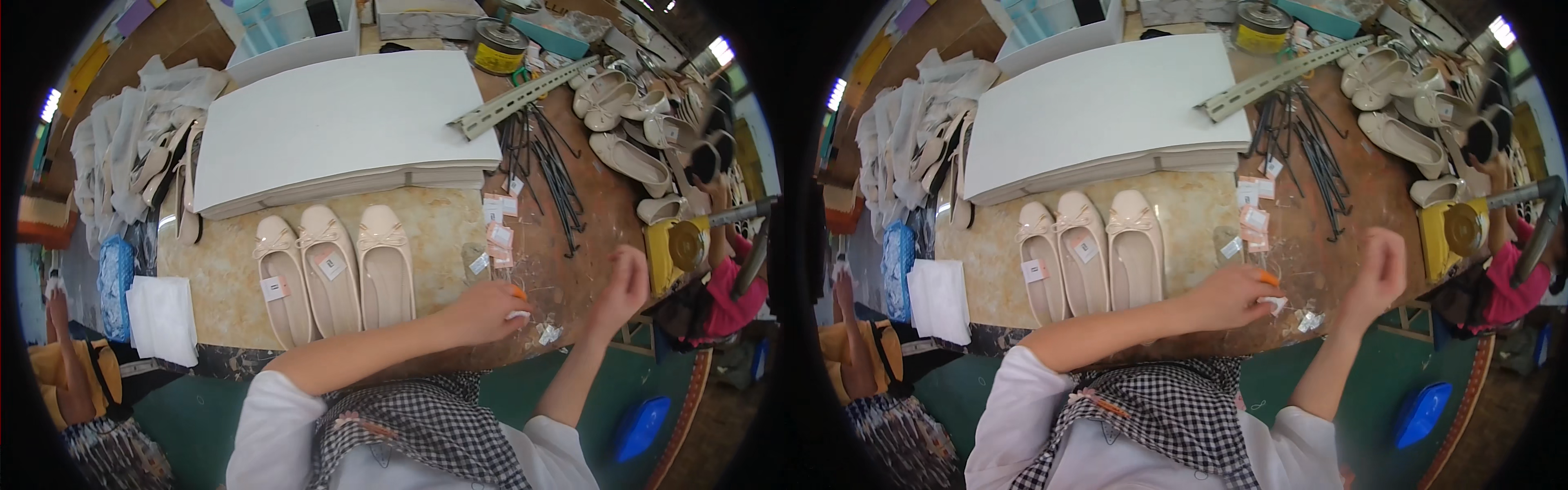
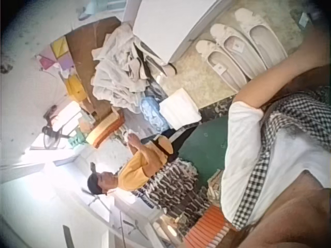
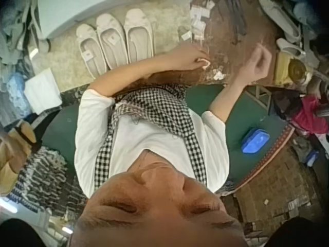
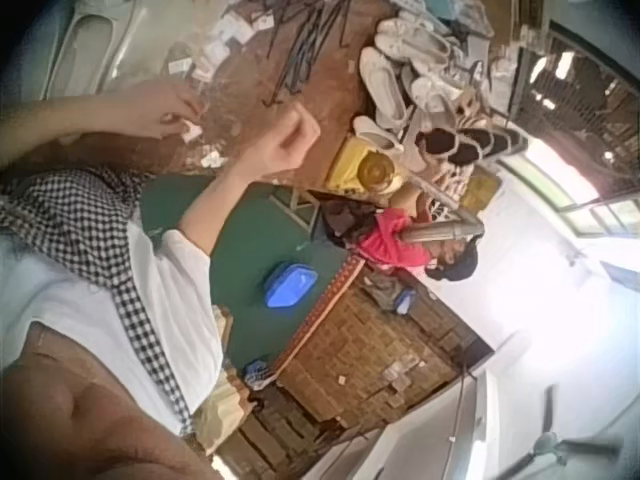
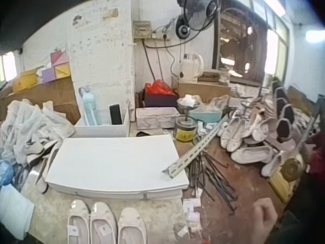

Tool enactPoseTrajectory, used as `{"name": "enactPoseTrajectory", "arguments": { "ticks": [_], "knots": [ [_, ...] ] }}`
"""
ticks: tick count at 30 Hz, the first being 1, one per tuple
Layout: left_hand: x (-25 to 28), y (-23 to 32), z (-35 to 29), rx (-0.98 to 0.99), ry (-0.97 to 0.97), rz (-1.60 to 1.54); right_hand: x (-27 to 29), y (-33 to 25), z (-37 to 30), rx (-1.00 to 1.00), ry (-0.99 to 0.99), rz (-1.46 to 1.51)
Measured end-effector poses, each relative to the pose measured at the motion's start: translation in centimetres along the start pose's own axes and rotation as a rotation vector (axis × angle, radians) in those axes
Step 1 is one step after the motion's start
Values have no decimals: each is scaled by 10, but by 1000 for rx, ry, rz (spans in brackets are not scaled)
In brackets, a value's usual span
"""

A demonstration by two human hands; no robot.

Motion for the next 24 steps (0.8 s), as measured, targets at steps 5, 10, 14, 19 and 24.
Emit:
{"name": "enactPoseTrajectory", "arguments": {
  "ticks": [5,10,14,19,24],
  "knots": [
    [15,8,-33,382,306,-1189,-36,-23,-79,614,-457,-333],
    [22,-1,-51,502,338,-812,-15,-33,-120,190,-634,-110],
    [-10,22,-55,258,58,-297,0,-14,-146,-876,-255,293],
    [-43,30,-29,202,-94,-413,28,-11,-157,-827,-218,118],
    [-44,14,10,-43,202,542,58,7,-127,-832,4,243]
  ]
}}
Point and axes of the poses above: each hand's wrist, its own z-axis towards the middle knuckle, its own x-axis out of the back of the hand, y = z × x, the point moved 2 cm from there along z, towards the middle knuckle, and after that the axes turned 4 degrees about y, right-handed, at the moved point
